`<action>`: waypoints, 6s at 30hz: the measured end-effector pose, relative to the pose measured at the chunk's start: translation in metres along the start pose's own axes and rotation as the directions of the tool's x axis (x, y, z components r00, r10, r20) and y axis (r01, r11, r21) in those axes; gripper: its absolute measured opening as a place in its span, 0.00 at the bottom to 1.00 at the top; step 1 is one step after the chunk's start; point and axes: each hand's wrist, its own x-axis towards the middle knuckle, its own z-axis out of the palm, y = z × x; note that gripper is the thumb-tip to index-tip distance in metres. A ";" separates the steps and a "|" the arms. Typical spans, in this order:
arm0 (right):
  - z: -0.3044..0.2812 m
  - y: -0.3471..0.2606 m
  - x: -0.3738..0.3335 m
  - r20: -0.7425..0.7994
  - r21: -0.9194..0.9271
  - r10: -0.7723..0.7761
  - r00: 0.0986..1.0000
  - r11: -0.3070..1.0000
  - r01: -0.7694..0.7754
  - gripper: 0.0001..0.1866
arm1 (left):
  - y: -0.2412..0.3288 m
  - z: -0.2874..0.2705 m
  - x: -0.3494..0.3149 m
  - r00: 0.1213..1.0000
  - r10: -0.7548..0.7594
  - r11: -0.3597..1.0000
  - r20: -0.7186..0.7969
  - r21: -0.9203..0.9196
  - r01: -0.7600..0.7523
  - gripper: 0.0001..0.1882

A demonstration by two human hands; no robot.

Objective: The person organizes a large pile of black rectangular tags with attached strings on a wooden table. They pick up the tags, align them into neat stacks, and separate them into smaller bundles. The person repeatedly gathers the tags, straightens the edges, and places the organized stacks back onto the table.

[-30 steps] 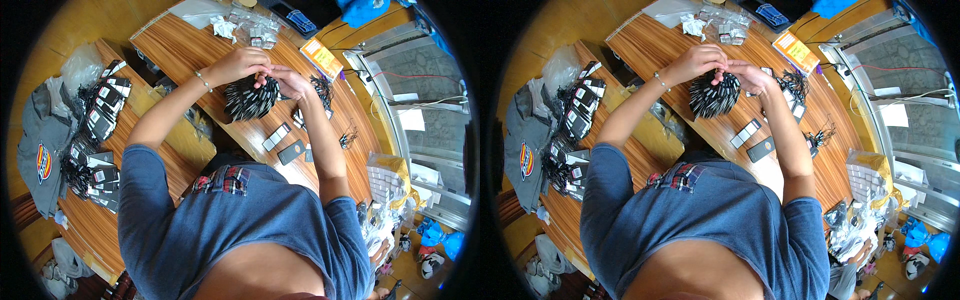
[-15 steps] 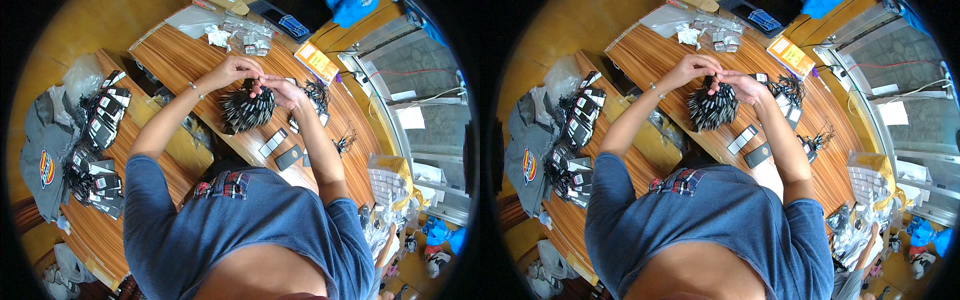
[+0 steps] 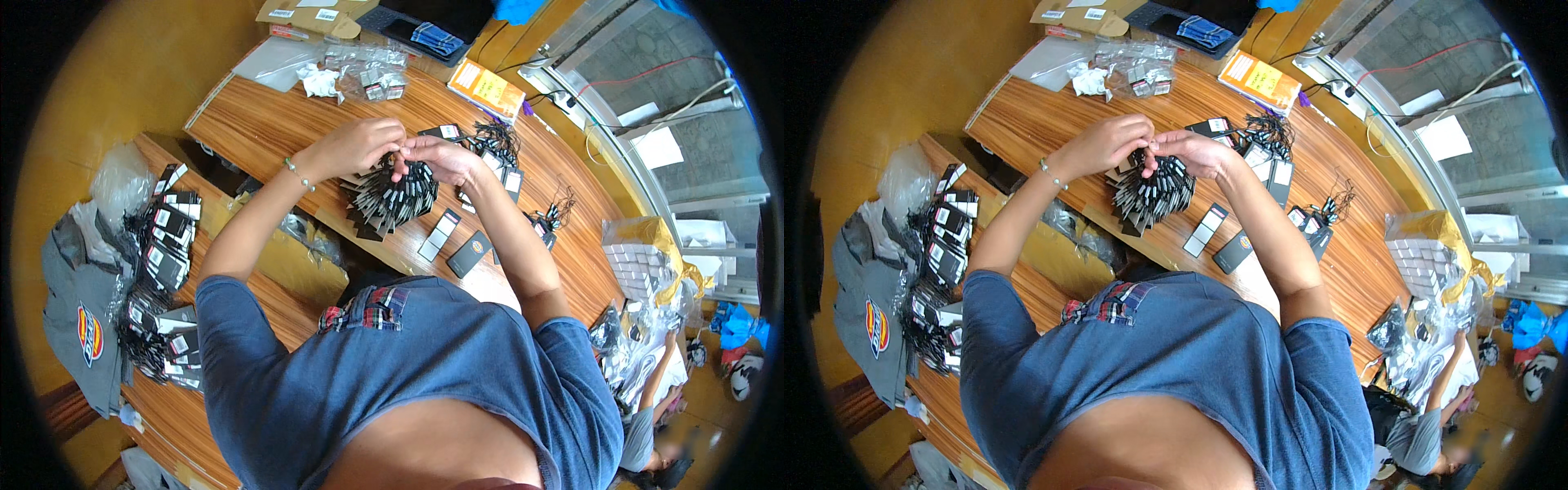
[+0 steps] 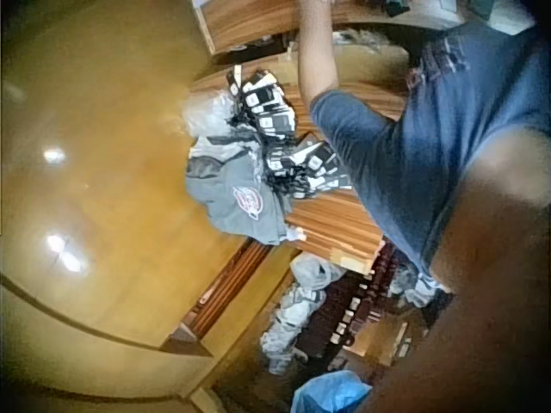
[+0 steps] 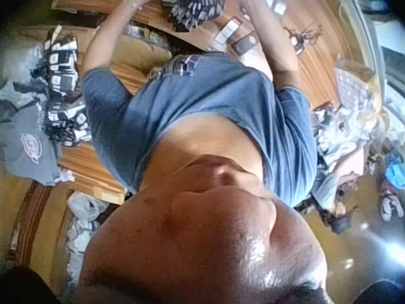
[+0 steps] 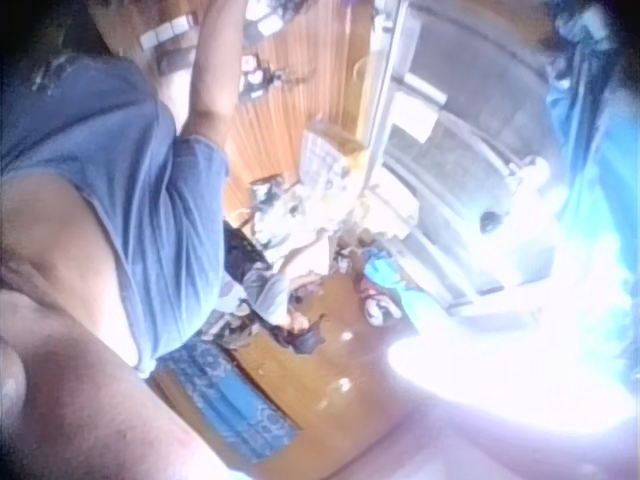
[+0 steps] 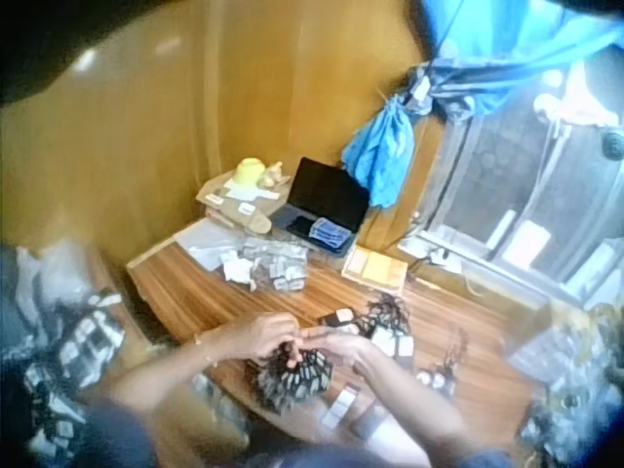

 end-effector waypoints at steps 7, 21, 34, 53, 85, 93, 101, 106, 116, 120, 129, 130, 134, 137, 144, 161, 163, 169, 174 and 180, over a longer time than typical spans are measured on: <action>-0.001 0.001 -0.001 -0.020 -0.072 -0.067 0.998 0.995 0.065 0.09 | -0.002 0.001 -0.003 0.998 0.018 0.958 0.060 -0.288 0.000 0.07; 0.012 0.015 -0.010 -0.253 0.001 -0.237 0.938 0.970 0.245 0.08 | 0.022 0.024 -0.027 0.933 -0.307 0.940 -0.187 -0.212 0.267 0.15; 0.035 0.034 -0.001 -0.436 0.301 -0.271 0.858 0.855 0.423 0.07 | 0.047 0.077 -0.028 0.606 -0.400 0.879 -0.688 -0.101 0.465 0.15; 0.035 0.031 -0.010 -0.404 -0.324 -0.317 0.858 0.927 0.190 0.07 | 0.048 0.097 -0.027 0.541 -0.554 0.832 -0.633 -0.405 0.379 0.16; 0.034 0.017 -0.012 -0.392 0.128 -0.141 0.909 0.970 0.205 0.04 | 0.054 0.097 -0.026 0.654 -0.438 0.899 -0.617 -0.326 0.294 0.13; 0.028 0.021 -0.014 -0.333 0.100 -0.080 0.940 0.988 0.119 0.02 | 0.056 0.102 -0.035 0.621 -0.424 0.904 -0.660 -0.271 0.330 0.14; 0.042 0.015 -0.016 -0.327 0.173 -0.131 0.936 0.965 0.195 0.07 | 0.057 0.108 -0.044 0.576 -0.453 0.884 -0.680 -0.259 0.390 0.16; 0.035 0.017 -0.013 -0.304 -0.018 -0.133 0.943 0.991 0.134 0.08 | 0.061 0.105 -0.043 0.605 -0.514 0.857 -0.608 -0.334 0.393 0.13; 0.042 0.016 -0.012 -0.318 -0.142 -0.114 0.941 0.987 0.072 0.14 | 0.051 0.090 -0.036 0.460 -0.823 0.224 -0.335 -0.934 -0.279 0.09; 0.047 0.018 -0.013 -0.354 -0.275 -0.177 0.918 0.958 0.079 0.12 | 0.049 0.095 -0.028 0.402 -0.849 0.243 -0.343 -0.929 -0.280 0.15; 0.057 0.024 -0.020 -0.307 -0.289 -0.392 0.867 0.907 0.307 0.09 | 0.045 0.090 -0.021 0.377 -0.850 0.296 -0.368 -0.925 -0.236 0.15; 0.058 0.021 -0.022 -0.283 -0.352 -0.381 0.880 0.895 0.275 0.09 | 0.045 0.091 -0.020 0.368 -0.831 0.399 -0.417 -0.908 -0.128 0.14; 0.053 0.019 -0.022 -0.273 -0.442 -0.390 0.879 0.863 0.246 0.08 | 0.035 0.097 -0.026 0.363 -0.795 0.537 -0.487 -0.843 0.045 0.12; 0.053 0.004 -0.023 -0.238 -0.412 -0.443 0.865 0.852 0.323 0.08 | 0.041 0.084 -0.024 0.496 -0.760 0.502 -0.420 -0.864 0.038 0.13; 0.038 -0.015 -0.026 -0.231 -0.537 -0.386 0.893 0.816 0.214 0.08 | 0.041 0.063 -0.020 0.719 -0.671 0.497 -0.181 -0.830 0.254 0.10; -0.007 -0.009 -0.037 -0.428 -0.472 -0.484 0.763 0.840 0.267 0.10 | 0.042 0.047 0.008 0.791 -0.611 0.492 -0.042 -0.803 0.337 0.07; -0.002 -0.010 -0.035 -0.472 -0.529 -0.504 0.723 0.818 0.226 0.08 | 0.044 0.047 0.009 0.789 -0.614 0.475 -0.027 -0.811 0.342 0.08; 0.025 -0.037 -0.043 -0.030 -0.793 -0.675 0.737 0.465 0.394 0.05 | 0.045 0.050 0.012 0.784 -0.618 0.481 -0.056 -0.816 0.321 0.13; 0.028 -0.043 -0.047 0.143 -0.916 -0.664 0.734 0.191 0.352 0.04 | 0.040 0.051 0.012 0.807 -0.589 0.518 -0.035 -0.783 0.344 0.13; 0.033 -0.059 -0.053 0.251 -0.965 -0.479 0.841 -0.189 0.181 0.03 | 0.040 0.052 0.011 0.795 -0.606 0.506 0.031 -0.756 0.415 0.14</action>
